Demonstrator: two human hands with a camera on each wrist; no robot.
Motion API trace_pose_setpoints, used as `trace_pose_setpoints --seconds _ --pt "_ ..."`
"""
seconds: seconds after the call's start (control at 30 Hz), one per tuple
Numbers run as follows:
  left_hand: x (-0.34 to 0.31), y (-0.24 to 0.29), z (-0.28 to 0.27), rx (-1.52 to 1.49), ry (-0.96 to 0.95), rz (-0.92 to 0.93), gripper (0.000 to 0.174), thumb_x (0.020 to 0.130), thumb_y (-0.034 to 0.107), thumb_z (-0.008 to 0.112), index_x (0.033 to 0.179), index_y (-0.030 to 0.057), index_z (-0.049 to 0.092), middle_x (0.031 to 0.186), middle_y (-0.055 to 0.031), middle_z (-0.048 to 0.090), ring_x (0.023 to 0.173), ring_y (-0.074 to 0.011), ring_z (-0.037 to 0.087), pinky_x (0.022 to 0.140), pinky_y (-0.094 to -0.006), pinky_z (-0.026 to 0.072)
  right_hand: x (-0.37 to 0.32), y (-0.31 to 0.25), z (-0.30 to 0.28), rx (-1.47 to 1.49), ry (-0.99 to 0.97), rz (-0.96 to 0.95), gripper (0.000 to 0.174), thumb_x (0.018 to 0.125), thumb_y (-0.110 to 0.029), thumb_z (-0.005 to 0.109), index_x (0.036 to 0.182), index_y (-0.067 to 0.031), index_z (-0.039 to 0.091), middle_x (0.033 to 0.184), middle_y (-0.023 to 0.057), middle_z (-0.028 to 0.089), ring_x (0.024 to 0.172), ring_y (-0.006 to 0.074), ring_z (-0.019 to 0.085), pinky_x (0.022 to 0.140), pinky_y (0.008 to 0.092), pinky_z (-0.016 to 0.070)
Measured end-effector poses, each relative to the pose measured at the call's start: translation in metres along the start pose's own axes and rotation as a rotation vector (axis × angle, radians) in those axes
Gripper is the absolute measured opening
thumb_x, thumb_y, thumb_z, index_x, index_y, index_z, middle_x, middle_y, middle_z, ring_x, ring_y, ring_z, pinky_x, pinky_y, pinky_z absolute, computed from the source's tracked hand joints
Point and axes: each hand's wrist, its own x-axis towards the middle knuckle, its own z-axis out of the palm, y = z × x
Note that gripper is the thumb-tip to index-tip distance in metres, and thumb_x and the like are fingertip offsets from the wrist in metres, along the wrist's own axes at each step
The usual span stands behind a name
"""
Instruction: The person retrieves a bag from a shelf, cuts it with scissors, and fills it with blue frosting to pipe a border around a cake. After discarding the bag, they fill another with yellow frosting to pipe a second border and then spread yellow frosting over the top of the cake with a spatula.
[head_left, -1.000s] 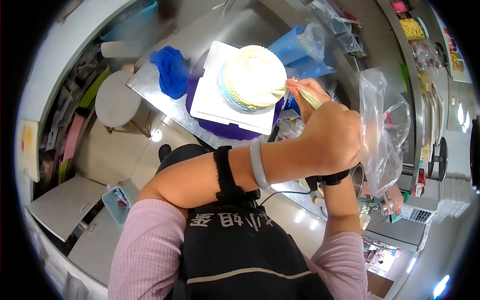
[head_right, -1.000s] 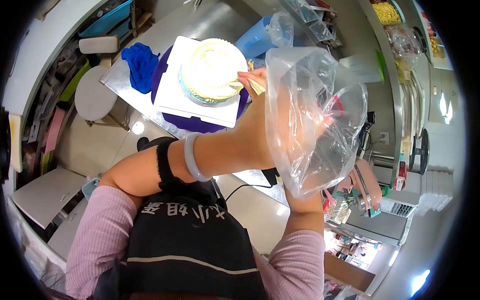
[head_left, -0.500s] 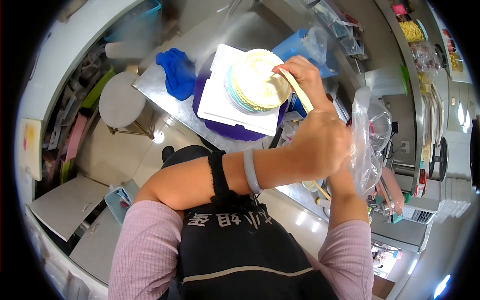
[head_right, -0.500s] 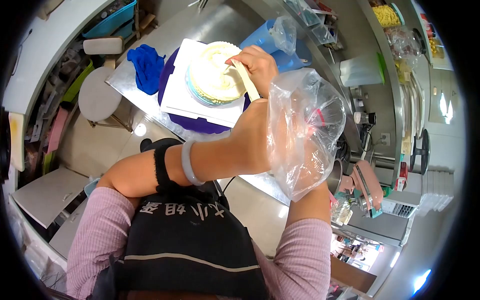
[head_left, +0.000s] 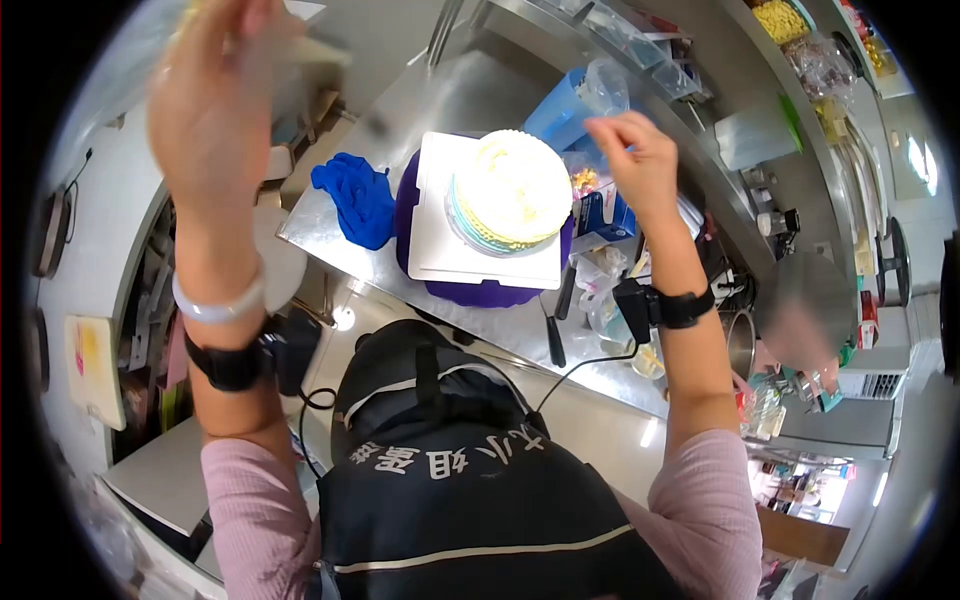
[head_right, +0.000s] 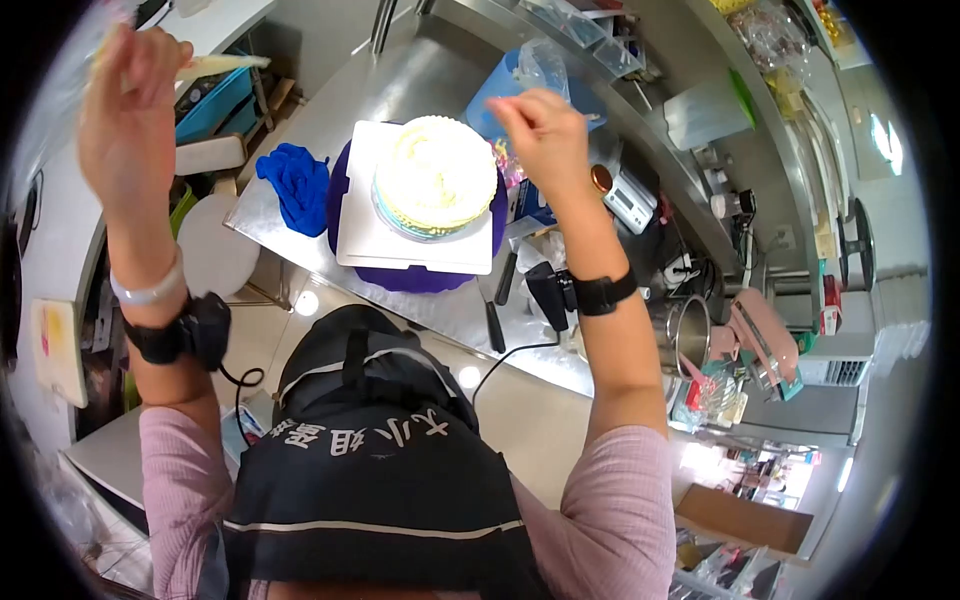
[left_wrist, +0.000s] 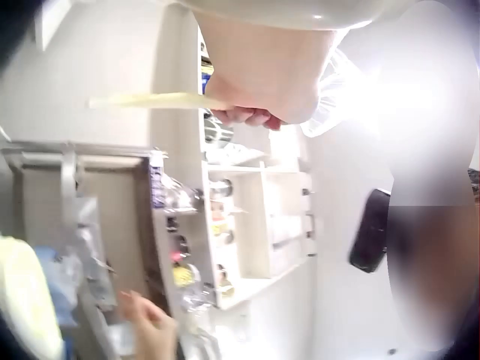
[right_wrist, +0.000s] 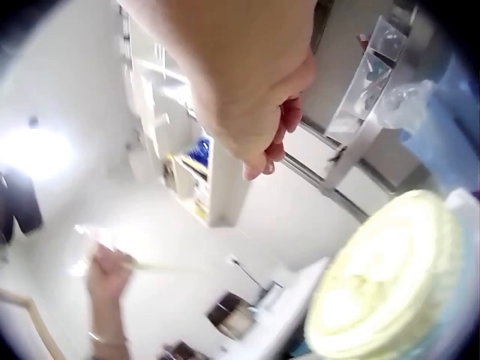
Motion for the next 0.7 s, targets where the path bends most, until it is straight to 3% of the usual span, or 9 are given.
trace_pose_setpoints --seconds 0.07,0.1,0.13,0.2,0.23,0.3,0.47,0.53,0.7 --pt "0.019 -0.043 -0.019 -0.158 -0.22 -0.249 0.027 0.094 0.028 0.04 0.094 0.0059 0.055 0.087 -0.0019 0.051 0.081 -0.0113 0.044 0.081 -0.0262 0.035 -0.008 0.024 0.016 -0.311 -0.07 -0.182 0.016 0.08 -0.018 0.064 0.086 -0.0037 0.066 0.072 0.0109 0.058 0.07 0.0236 0.055 0.059 0.0313 0.0438" --pt "0.027 -0.069 -0.021 0.253 -0.415 -0.313 0.027 0.093 0.029 0.041 0.096 0.0065 0.055 0.09 -0.0012 0.052 0.084 -0.0111 0.045 0.081 -0.026 0.0355 -0.018 0.021 0.024 -0.324 -0.015 -0.211 0.016 0.081 -0.018 0.062 0.089 -0.0043 0.066 0.074 0.0101 0.058 0.071 0.0219 0.055 0.059 0.0298 0.0436" --pt "0.015 -0.088 -0.009 0.171 -0.439 -0.434 0.026 0.092 0.029 0.042 0.101 0.0077 0.055 0.093 -0.0006 0.053 0.091 -0.0115 0.047 0.084 -0.0254 0.0352 -0.023 0.016 0.028 -0.347 0.04 -0.25 0.017 0.082 -0.018 0.061 0.093 -0.0048 0.066 0.075 0.0093 0.058 0.072 0.0202 0.055 0.059 0.0282 0.0434" --pt "-0.005 -0.161 -0.002 0.413 -0.636 -0.233 0.03 0.091 0.022 0.043 0.111 0.0031 0.053 0.104 -0.0066 0.053 0.103 -0.0179 0.048 0.09 -0.0306 0.0361 -0.016 -0.008 0.017 -0.19 0.109 -0.059 0.018 0.083 -0.017 0.06 0.095 -0.0054 0.066 0.075 0.0085 0.059 0.071 0.0187 0.055 0.06 0.0277 0.0439" --pt "-0.013 -0.192 0.002 0.429 -0.837 0.133 0.032 0.091 0.018 0.043 0.118 0.0024 0.051 0.109 -0.0098 0.052 0.108 -0.0214 0.047 0.095 -0.033 0.034 -0.026 -0.023 0.011 -0.033 0.172 0.167 0.019 0.083 -0.017 0.06 0.097 -0.006 0.066 0.075 0.0076 0.059 0.071 0.0172 0.055 0.061 0.0272 0.0444" --pt "-0.027 -0.243 0.011 0.383 -1.005 -0.06 0.033 0.092 0.017 0.044 0.122 0.0087 0.051 0.121 -0.0117 0.048 0.114 -0.0268 0.044 0.102 -0.0348 0.0291 -0.047 -0.041 0.012 0.014 0.15 0.217 0.02 0.083 -0.016 0.06 0.098 -0.0037 0.065 0.076 0.0082 0.06 0.06 0.0146 0.052 0.055 0.0254 0.0423" --pt "-0.033 -0.288 0.027 0.599 -1.202 0.187 0.028 0.09 0.017 0.046 0.115 0.0128 0.057 0.124 -0.0118 0.045 0.114 -0.0299 0.042 0.1 -0.0355 0.031 -0.106 -0.102 0.071 0.335 -0.176 0.119 0.02 0.074 -0.004 0.067 0.094 -0.0066 0.063 0.069 0.007 0.057 0.059 0.0201 0.055 0.053 0.03 0.0437" --pt "-0.042 -0.324 0.018 0.545 -1.018 -0.126 0.025 0.088 0.018 0.05 0.109 0.0114 0.06 0.119 -0.0131 0.047 0.11 -0.0313 0.044 0.096 -0.0338 0.0349 -0.12 -0.114 0.104 0.422 -0.335 0.108 0.022 0.076 -0.011 0.066 0.097 -0.0073 0.061 0.073 0.0077 0.058 0.064 0.0233 0.057 0.056 0.0327 0.045" --pt "-0.049 -0.357 -0.001 0.698 -1.037 -0.248 0.024 0.085 0.019 0.052 0.105 0.0088 0.06 0.116 -0.015 0.048 0.105 -0.0327 0.047 0.09 -0.0337 0.0385 -0.13 -0.132 0.198 0.419 -0.608 0.207 0.028 0.085 -0.017 0.052 0.111 -0.0073 0.053 0.088 0.013 0.059 0.086 0.0319 0.057 0.072 0.0395 0.0472"
